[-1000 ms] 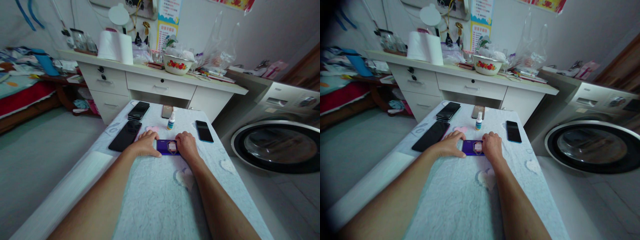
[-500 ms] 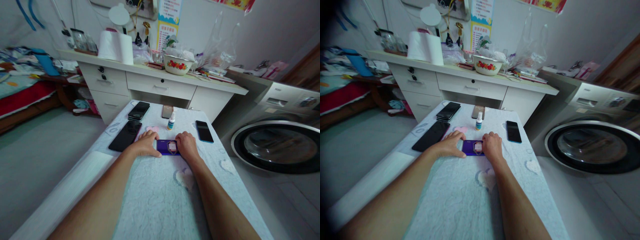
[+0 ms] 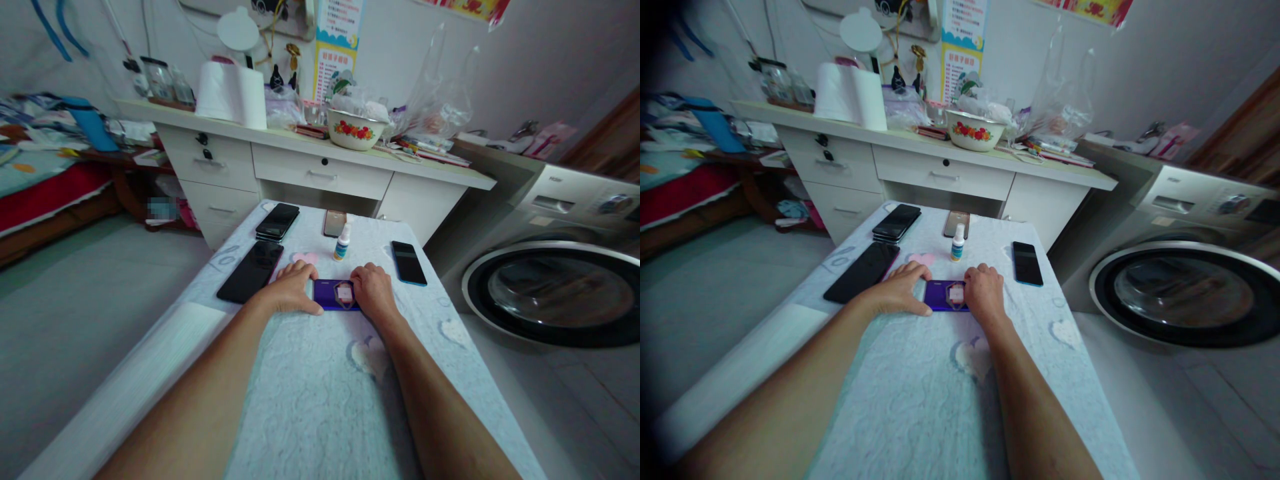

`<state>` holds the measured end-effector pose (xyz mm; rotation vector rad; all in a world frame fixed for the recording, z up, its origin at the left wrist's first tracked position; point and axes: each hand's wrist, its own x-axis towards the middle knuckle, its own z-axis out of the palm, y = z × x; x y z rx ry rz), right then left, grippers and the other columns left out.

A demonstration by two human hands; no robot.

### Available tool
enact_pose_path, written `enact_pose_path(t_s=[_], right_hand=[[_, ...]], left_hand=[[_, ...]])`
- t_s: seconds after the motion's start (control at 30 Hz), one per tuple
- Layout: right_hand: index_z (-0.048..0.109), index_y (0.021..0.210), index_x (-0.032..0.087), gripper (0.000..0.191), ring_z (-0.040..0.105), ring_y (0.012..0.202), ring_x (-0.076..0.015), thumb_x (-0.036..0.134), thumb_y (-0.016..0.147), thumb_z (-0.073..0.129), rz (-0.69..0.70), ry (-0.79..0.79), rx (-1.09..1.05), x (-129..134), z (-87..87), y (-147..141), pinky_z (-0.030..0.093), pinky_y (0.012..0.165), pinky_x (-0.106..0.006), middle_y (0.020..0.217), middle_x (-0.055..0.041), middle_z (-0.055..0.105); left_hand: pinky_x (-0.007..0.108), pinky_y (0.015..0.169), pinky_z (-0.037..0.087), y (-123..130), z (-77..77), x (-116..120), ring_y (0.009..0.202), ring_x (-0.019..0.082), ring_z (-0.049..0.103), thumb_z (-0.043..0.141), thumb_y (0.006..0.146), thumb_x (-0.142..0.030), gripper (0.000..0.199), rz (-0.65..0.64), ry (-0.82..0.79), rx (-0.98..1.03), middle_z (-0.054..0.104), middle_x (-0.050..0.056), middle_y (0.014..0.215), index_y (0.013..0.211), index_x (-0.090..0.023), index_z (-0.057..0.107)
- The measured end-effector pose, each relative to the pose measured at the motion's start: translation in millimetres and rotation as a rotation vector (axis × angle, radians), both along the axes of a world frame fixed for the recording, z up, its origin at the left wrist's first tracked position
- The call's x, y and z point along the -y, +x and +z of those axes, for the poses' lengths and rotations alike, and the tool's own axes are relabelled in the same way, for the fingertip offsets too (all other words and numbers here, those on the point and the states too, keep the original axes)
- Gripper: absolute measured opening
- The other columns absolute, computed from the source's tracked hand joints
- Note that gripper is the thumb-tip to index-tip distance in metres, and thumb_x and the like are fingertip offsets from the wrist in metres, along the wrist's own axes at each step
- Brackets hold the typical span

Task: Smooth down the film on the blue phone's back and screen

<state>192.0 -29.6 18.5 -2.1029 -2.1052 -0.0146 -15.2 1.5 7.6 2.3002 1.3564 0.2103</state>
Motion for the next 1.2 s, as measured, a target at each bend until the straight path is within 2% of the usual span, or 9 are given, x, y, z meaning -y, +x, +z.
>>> enact_pose_path(t_s=[1.2], right_hand=[[0.067,0.096,0.023,0.025,0.050,0.094,-0.0204,0.024,0.091,0.043,0.013,0.028,-0.019,0.1,-2.8,1.8,0.032,0.080,-0.030,0.099,-0.0071,0.060]], left_hand=[[0.038,0.094,0.037,0.2,-0.7,-0.1,0.116,0.029,0.043,0.073,0.049,-0.054,0.066,0.000,0.000,-0.001,0.045,0.004,0.121,0.104,-0.028,0.047]])
